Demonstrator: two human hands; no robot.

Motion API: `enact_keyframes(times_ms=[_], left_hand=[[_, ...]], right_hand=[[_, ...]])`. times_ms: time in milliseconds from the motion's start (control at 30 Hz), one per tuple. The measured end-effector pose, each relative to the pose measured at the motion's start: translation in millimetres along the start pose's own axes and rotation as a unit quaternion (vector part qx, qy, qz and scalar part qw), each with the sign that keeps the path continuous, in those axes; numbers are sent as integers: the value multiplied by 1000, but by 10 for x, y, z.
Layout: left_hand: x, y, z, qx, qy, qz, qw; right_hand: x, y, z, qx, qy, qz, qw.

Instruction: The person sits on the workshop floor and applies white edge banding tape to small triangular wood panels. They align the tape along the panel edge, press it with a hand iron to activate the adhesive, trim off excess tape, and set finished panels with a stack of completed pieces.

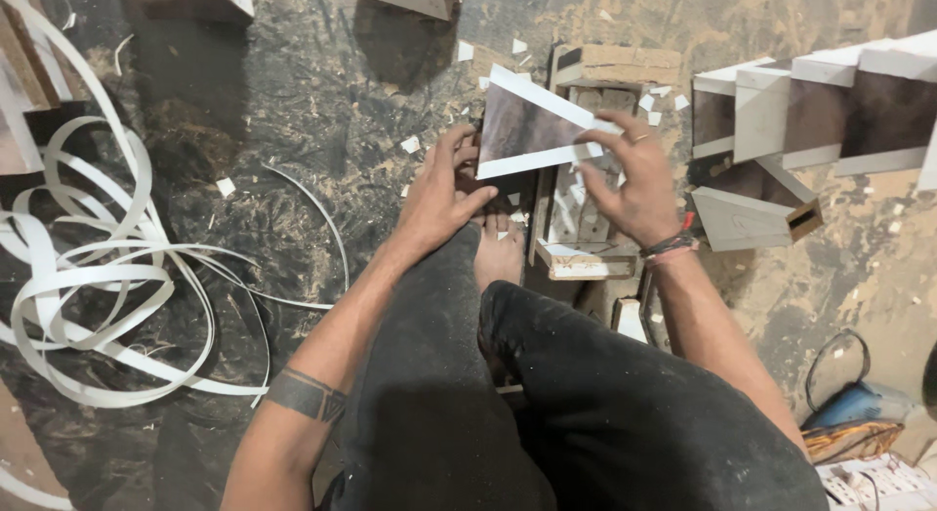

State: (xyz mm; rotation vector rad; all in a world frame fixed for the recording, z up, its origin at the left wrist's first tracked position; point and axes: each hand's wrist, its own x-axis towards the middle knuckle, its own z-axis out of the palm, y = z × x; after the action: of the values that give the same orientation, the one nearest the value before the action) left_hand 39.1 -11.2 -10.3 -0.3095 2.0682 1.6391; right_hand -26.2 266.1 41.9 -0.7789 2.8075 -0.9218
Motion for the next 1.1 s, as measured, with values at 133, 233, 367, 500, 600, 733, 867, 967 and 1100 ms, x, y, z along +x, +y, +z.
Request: enact_keyframes(times_ms=[133,233,367,500,600,733,867,967,1100], left_hand=[[167,-286,67,162,47,183,968],[294,-427,123,208,31,198,957],[333,-484,68,226,23,220,949],[347,-500,47,236,7,210,949],[390,-590,67,260,45,285,922],[415,-779,75,140,-28,182,973],[444,-844,76,178,-8,220,959],[459,-808,99,205,28,263,942],[392,-759,97,217,-2,214,952]], right_hand=[[320,68,62,-52,41,-3,998],[671,78,340,-85,13,-63,994],[822,37,547,-119,-33,-108,986],[857,-30,560,-188,-65,-102,975],[1015,-243,847,-221,-25,-67,973],[944,-677,1247,-198,-121,-40,972],[1010,-744,1199,-190,-124,-60,972],[1018,-737,1143,-184,-115,-92,972],[974,-649,1194,-167,-134,-122,969]])
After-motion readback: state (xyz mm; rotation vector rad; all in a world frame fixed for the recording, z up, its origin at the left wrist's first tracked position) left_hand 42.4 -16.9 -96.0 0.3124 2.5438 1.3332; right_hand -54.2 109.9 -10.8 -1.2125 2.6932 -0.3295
